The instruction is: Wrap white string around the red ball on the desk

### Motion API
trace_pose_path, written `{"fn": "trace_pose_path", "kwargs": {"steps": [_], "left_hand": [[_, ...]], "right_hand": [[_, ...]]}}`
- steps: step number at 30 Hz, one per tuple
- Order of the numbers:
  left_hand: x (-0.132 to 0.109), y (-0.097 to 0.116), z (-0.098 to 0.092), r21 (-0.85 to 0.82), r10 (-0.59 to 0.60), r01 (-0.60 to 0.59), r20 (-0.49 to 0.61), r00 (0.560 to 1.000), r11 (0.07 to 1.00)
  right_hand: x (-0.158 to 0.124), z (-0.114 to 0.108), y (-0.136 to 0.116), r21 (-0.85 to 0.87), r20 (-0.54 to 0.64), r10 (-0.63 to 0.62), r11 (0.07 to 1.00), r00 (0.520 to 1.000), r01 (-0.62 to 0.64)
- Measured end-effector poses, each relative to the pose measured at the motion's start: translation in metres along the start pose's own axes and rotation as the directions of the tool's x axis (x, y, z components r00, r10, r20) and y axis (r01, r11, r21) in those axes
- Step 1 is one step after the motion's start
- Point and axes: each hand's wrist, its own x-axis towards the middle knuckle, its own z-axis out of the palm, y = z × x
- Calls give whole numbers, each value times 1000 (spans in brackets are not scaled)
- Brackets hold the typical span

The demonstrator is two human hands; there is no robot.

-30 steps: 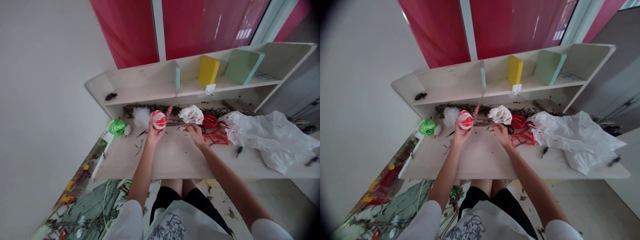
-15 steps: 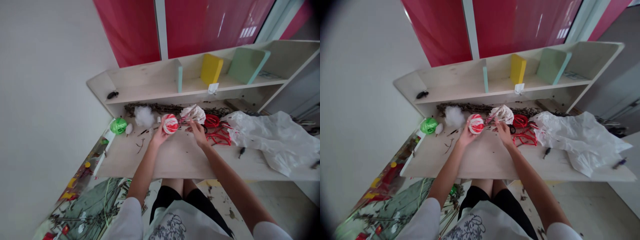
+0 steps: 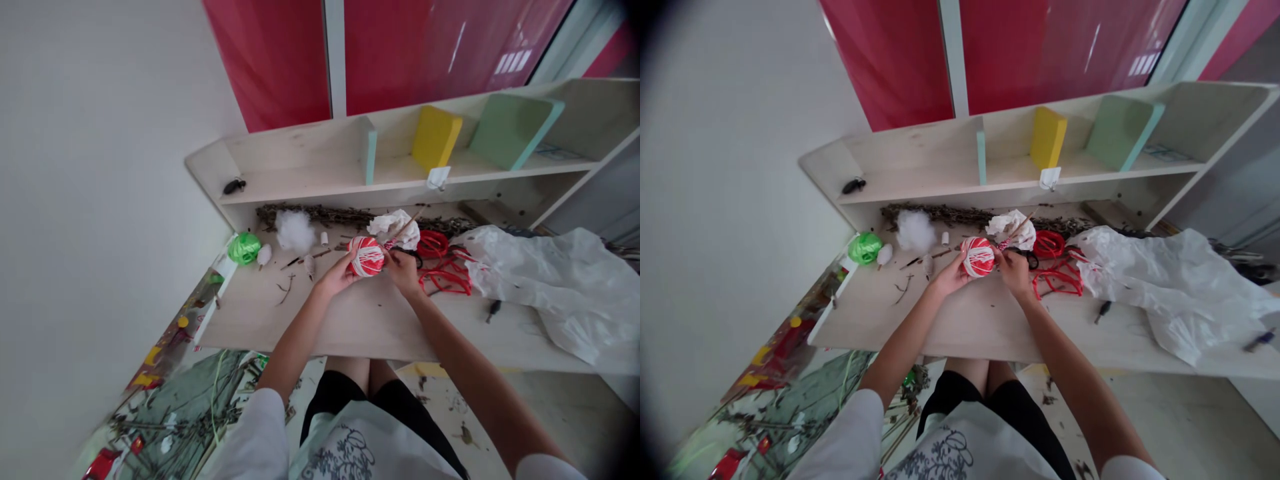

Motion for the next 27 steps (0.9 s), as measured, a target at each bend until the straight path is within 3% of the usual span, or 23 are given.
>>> {"fn": "trace_pose_path", "kwargs": {"steps": [7,12,19,27], "left_hand": [[4,-3,0,-51,50,-49,10,999,997],[4,-1,2,-7,87,-87,-30,996,996],[3,0,4,23,60,-59,-66,996,998],[2,8,3,-82,72,-79,-91,993,993]], "right_hand": [[-1,-1,-5,26,-36,11,1000,999,-10],[3,1,-10,225,-91,138,968,986,-114],[6,2,-13,437,-26,265,870,964,-227],[4,2,-16,345,-8,165,926,986,-152]]}}
